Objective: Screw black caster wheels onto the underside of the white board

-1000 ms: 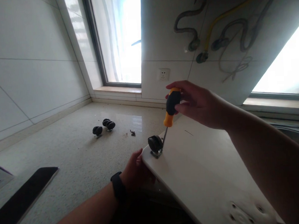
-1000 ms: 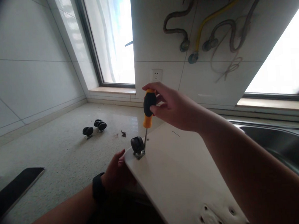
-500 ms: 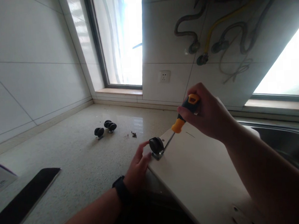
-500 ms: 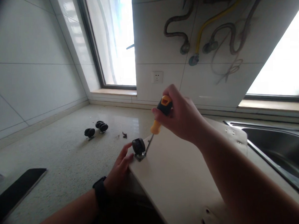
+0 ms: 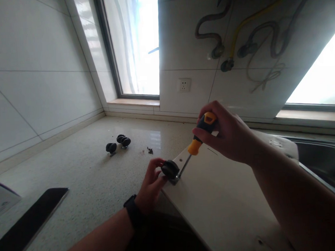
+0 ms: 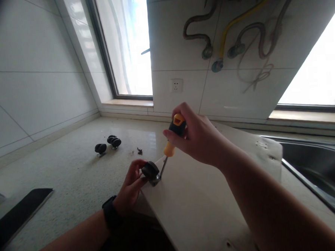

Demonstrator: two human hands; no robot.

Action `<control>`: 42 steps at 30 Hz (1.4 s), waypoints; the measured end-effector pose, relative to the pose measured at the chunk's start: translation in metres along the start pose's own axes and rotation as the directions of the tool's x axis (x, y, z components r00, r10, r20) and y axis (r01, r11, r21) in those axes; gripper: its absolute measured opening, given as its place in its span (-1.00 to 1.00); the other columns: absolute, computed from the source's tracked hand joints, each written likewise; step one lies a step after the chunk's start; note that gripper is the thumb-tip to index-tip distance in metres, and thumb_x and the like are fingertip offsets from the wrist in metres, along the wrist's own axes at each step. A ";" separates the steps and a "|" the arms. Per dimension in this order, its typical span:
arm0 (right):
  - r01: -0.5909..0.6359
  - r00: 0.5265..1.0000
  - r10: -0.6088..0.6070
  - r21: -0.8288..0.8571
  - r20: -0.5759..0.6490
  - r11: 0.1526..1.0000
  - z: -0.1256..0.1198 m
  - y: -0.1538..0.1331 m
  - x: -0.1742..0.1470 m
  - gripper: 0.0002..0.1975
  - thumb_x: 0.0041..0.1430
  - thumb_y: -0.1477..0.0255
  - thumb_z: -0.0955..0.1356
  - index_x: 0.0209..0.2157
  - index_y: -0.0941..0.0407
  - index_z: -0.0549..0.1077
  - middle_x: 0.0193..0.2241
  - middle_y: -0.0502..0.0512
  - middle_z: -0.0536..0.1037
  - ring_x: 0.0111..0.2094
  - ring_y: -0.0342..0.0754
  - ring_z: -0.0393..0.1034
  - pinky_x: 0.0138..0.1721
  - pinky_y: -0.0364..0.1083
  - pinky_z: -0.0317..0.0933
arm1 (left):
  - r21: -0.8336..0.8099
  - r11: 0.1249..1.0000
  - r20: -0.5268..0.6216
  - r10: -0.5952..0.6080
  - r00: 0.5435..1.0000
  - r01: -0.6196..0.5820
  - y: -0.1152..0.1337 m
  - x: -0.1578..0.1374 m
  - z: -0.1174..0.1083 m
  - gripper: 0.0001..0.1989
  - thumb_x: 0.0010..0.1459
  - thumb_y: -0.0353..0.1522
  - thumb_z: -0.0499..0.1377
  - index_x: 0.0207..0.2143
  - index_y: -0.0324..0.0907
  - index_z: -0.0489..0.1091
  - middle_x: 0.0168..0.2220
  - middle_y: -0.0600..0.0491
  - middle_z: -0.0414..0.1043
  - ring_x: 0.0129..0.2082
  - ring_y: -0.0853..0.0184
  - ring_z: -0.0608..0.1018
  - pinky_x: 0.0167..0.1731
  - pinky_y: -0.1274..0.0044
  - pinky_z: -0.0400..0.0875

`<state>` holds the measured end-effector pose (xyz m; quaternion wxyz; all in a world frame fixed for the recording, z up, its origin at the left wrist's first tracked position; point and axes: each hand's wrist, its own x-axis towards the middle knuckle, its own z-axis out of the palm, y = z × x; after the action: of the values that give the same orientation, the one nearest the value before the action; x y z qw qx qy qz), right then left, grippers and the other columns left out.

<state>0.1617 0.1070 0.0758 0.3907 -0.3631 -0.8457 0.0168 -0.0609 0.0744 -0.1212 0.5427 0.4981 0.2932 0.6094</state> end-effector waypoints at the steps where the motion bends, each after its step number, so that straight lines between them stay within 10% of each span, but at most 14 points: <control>1: 0.013 1.000 -0.013 0.004 0.017 1.000 -0.001 -0.002 0.000 -0.68 0.22 0.23 0.43 -0.17 0.05 0.26 -0.42 -0.05 0.39 -0.49 -0.17 0.29 -0.53 -0.15 0.20 | -0.035 0.999 -0.006 -0.003 1.000 0.003 0.001 -0.001 0.002 -0.67 0.17 -0.39 0.31 -0.04 -0.02 0.34 -0.01 0.04 0.38 -0.08 0.23 0.48 -0.11 0.40 0.38; 12: 0.100 0.976 -0.153 0.301 0.158 0.948 -0.011 -0.012 0.000 -0.66 0.24 0.51 0.34 0.00 0.01 0.22 -0.21 0.06 0.46 -0.31 -0.07 0.36 -0.36 -0.03 0.33 | -0.042 0.997 -0.032 -0.067 0.997 0.065 -0.005 -0.005 0.000 -0.45 0.12 -0.33 0.24 0.18 -0.07 0.25 0.20 -0.09 0.35 0.21 0.02 0.37 0.16 0.20 0.25; 21: 0.182 0.962 -0.194 0.077 0.194 0.980 -0.013 -0.023 0.029 -0.59 0.20 0.16 0.46 -0.10 0.07 0.29 -0.47 -0.08 0.39 -0.51 -0.18 0.24 -0.51 -0.12 0.13 | -0.023 0.969 0.132 -0.241 0.962 0.246 -0.016 -0.004 -0.005 -0.36 0.33 -0.08 0.15 0.37 0.01 0.06 0.31 -0.09 0.31 0.32 -0.03 0.33 0.29 0.07 0.14; 28: 0.137 0.953 -0.193 0.235 0.235 0.962 -0.013 -0.018 0.032 -0.61 0.25 0.53 0.26 0.10 0.03 0.36 -0.09 0.08 0.50 -0.19 -0.06 0.42 -0.22 -0.02 0.34 | -0.083 0.986 0.352 -0.108 0.930 0.146 -0.011 0.003 -0.007 0.41 -0.36 -0.25 0.63 0.44 0.06 -0.14 0.40 -0.25 0.10 0.37 -0.25 0.19 0.31 -0.07 0.01; 32: -0.044 0.941 -0.148 0.541 0.304 0.840 -0.014 -0.008 0.030 -0.50 0.29 0.51 0.26 0.24 -0.03 0.31 0.13 0.14 0.44 0.00 0.01 0.46 -0.02 0.08 0.44 | -0.057 0.990 0.336 -0.106 0.936 0.132 -0.018 0.004 -0.010 0.33 -0.35 -0.36 0.63 0.40 0.08 -0.04 0.39 -0.24 0.12 0.38 -0.22 0.19 0.31 -0.08 -0.01; 38: 0.030 0.997 -0.056 0.402 0.053 0.915 0.002 -0.012 0.027 -0.68 0.25 0.33 0.43 0.04 -0.02 0.49 -0.31 0.00 0.46 -0.30 -0.10 0.42 -0.25 -0.06 0.44 | -0.130 0.987 0.341 -0.043 0.939 0.092 -0.025 0.002 -0.009 0.21 -0.32 -0.34 0.62 0.33 0.09 0.06 0.37 -0.21 0.16 0.35 -0.19 0.24 0.30 -0.05 0.05; 42: 0.018 0.998 -0.048 0.482 0.050 0.876 0.008 -0.008 0.026 -0.59 0.34 0.42 0.25 0.18 -0.03 0.42 -0.10 0.07 0.50 -0.11 -0.04 0.47 -0.10 0.02 0.44 | -0.121 0.990 0.335 -0.032 0.942 0.076 -0.021 0.003 -0.006 0.23 -0.34 -0.31 0.63 0.34 0.06 0.06 0.37 -0.22 0.16 0.37 -0.20 0.20 0.31 -0.07 0.01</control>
<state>0.1405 0.1191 0.0900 0.4431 -0.2395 -0.8325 0.2309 -0.0584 0.0835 -0.1415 0.6325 0.5484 0.1703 0.5198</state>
